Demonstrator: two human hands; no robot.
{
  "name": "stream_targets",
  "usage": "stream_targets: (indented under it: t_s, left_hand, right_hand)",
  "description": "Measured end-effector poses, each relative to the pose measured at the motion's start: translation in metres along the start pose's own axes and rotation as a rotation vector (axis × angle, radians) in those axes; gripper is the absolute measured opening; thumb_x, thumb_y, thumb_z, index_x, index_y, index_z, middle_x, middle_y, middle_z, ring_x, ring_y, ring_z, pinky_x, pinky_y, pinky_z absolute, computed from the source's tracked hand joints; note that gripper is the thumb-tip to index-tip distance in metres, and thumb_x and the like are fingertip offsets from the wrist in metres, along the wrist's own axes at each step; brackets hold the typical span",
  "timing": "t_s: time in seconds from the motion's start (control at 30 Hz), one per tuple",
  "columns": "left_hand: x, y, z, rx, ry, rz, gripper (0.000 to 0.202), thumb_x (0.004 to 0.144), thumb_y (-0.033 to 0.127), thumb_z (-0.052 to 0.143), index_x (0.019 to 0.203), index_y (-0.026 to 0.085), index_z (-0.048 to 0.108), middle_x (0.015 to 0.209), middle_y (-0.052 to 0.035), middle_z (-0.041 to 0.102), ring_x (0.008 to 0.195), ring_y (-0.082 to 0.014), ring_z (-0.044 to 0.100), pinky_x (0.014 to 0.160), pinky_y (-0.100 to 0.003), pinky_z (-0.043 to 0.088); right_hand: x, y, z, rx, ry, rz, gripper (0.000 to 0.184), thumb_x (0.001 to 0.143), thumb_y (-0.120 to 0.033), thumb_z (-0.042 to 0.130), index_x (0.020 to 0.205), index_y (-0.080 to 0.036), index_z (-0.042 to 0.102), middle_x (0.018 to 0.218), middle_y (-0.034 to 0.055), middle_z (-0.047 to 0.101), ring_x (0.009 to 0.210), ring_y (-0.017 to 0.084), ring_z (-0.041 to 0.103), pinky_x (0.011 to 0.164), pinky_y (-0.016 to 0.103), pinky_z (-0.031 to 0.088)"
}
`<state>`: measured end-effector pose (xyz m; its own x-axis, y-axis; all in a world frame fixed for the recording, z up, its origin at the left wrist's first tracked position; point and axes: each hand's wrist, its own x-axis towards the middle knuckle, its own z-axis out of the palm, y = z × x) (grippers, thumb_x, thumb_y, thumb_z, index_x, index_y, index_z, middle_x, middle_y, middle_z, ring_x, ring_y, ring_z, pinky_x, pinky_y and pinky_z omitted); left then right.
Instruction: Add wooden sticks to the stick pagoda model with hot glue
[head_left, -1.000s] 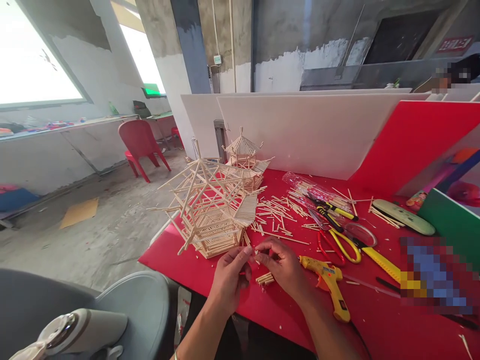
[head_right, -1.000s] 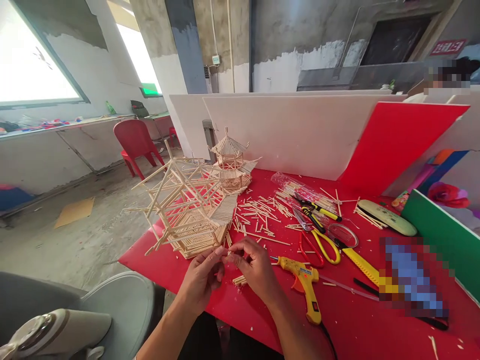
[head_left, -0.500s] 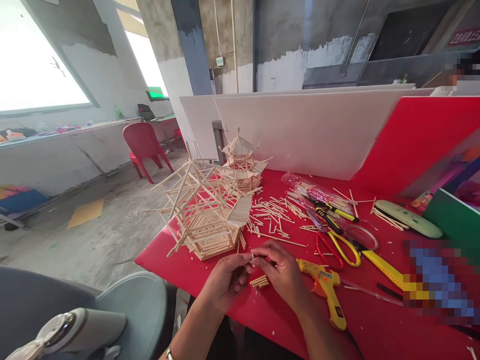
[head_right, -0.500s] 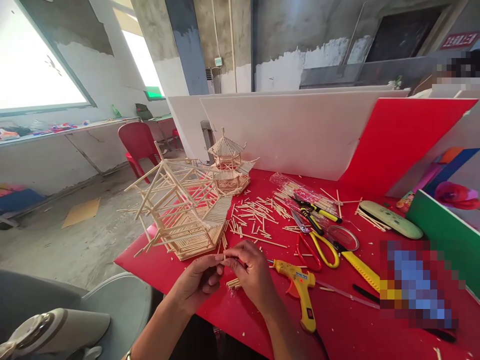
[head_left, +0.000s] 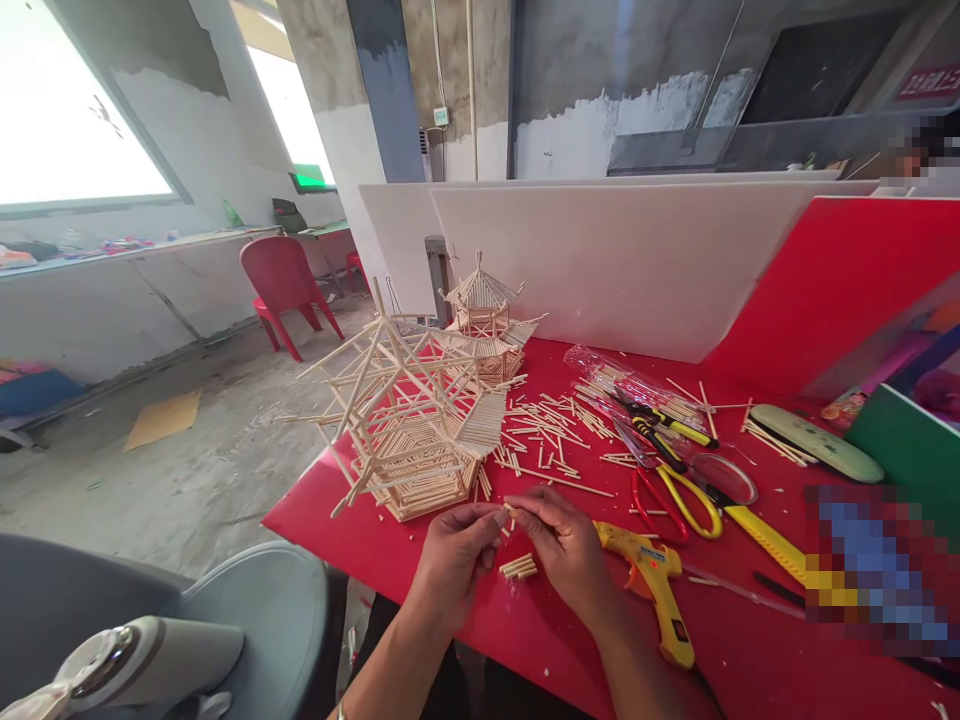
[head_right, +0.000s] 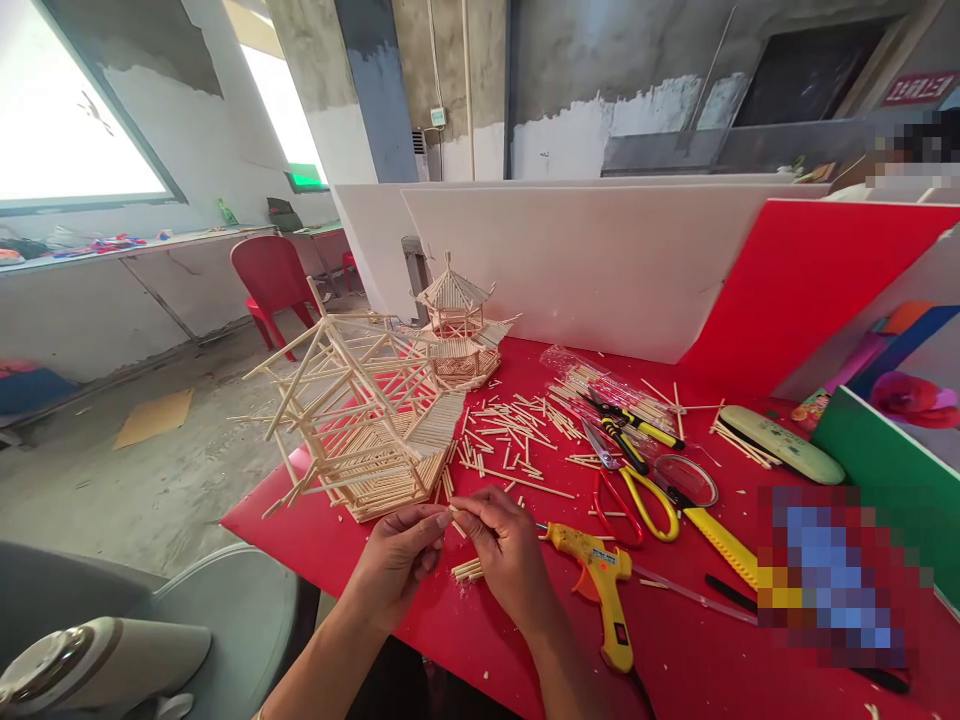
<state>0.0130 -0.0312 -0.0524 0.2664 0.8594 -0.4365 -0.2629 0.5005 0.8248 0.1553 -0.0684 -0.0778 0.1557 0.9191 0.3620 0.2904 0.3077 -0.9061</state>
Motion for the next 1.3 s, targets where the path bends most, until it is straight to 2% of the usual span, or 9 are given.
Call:
stream_targets:
  t_s: [0.2, 0.33, 0.43, 0.53, 0.7, 0.83, 1.07, 1.3]
  left_hand:
    - [0.006, -0.003, -0.003, 0.07, 0.037, 0.046, 0.031, 0.052, 0.033, 0.086, 0.058, 0.014, 0.062, 0.044, 0.005, 0.048, 0.037, -0.0039, 0.037, 0.038, -0.018, 0.022]
    - [0.013, -0.01, -0.006, 0.193, 0.084, 0.176, 0.035, 0.053, 0.037, 0.086, 0.054, 0.015, 0.059, 0.043, 0.0057, 0.045, 0.039, -0.0043, 0.033, 0.039, -0.019, 0.023]
    - [0.014, -0.014, -0.005, 0.261, 0.092, 0.298, 0.025, 0.057, 0.035, 0.083, 0.064, 0.016, 0.068, 0.05, 0.0036, 0.052, 0.044, -0.0064, 0.038, 0.042, -0.02, 0.027]
    - [0.013, -0.014, -0.005, 0.343, 0.046, 0.39, 0.023, 0.066, 0.036, 0.077, 0.08, 0.018, 0.076, 0.06, -0.0006, 0.061, 0.048, -0.0094, 0.045, 0.045, -0.021, 0.033]
    - [0.008, -0.01, -0.003, 0.494, 0.02, 0.51, 0.016, 0.075, 0.034, 0.07, 0.078, 0.02, 0.078, 0.068, -0.005, 0.066, 0.056, -0.0131, 0.053, 0.052, -0.023, 0.039]
    - [0.006, -0.01, 0.0, 0.448, 0.029, 0.478, 0.017, 0.077, 0.035, 0.069, 0.079, 0.019, 0.075, 0.063, -0.0036, 0.065, 0.05, -0.0123, 0.052, 0.047, -0.022, 0.038]
    - [0.009, -0.012, 0.0, 0.44, -0.037, 0.39, 0.02, 0.081, 0.036, 0.064, 0.084, 0.018, 0.073, 0.055, -0.0006, 0.062, 0.042, -0.0096, 0.047, 0.043, -0.021, 0.036]
    - [0.012, -0.012, -0.007, 0.7, -0.03, 0.656, 0.017, 0.083, 0.026, 0.06, 0.084, 0.017, 0.074, 0.069, -0.0042, 0.068, 0.056, -0.012, 0.056, 0.052, -0.021, 0.041]
  right_hand:
    - [-0.002, 0.001, 0.002, 0.007, 0.102, 0.133, 0.024, 0.091, -0.038, 0.053, 0.093, -0.022, 0.07, 0.092, 0.0043, 0.071, 0.085, 0.018, 0.066, 0.074, 0.027, 0.053]
    - [-0.001, 0.002, 0.003, 0.008, 0.116, 0.185, 0.027, 0.09, -0.043, 0.055, 0.09, -0.021, 0.07, 0.086, 0.0037, 0.072, 0.078, 0.018, 0.066, 0.069, 0.027, 0.053]
    - [-0.001, 0.004, 0.004, -0.017, 0.127, 0.204, 0.029, 0.089, -0.045, 0.055, 0.086, -0.02, 0.069, 0.082, 0.0032, 0.07, 0.075, 0.018, 0.065, 0.064, 0.026, 0.052]
    - [-0.002, 0.006, 0.005, -0.061, 0.139, 0.159, 0.025, 0.09, -0.042, 0.055, 0.086, -0.021, 0.069, 0.083, 0.0031, 0.069, 0.075, 0.017, 0.064, 0.063, 0.025, 0.051]
    - [-0.002, 0.005, 0.006, -0.101, 0.12, 0.032, 0.02, 0.093, -0.034, 0.053, 0.091, -0.023, 0.069, 0.087, 0.0039, 0.069, 0.082, 0.017, 0.064, 0.073, 0.027, 0.051]
    - [-0.002, 0.002, 0.006, -0.088, 0.07, -0.016, 0.02, 0.093, -0.028, 0.052, 0.103, -0.023, 0.069, 0.096, 0.0053, 0.07, 0.089, 0.018, 0.066, 0.079, 0.028, 0.052]
    - [-0.003, 0.002, 0.006, -0.089, 0.105, 0.008, 0.02, 0.093, -0.027, 0.053, 0.101, -0.022, 0.07, 0.096, 0.0056, 0.072, 0.089, 0.017, 0.067, 0.079, 0.026, 0.053]
    - [-0.005, 0.006, 0.007, -0.088, 0.114, -0.002, 0.019, 0.092, -0.028, 0.054, 0.1, -0.022, 0.07, 0.094, 0.0049, 0.071, 0.087, 0.016, 0.067, 0.077, 0.026, 0.053]
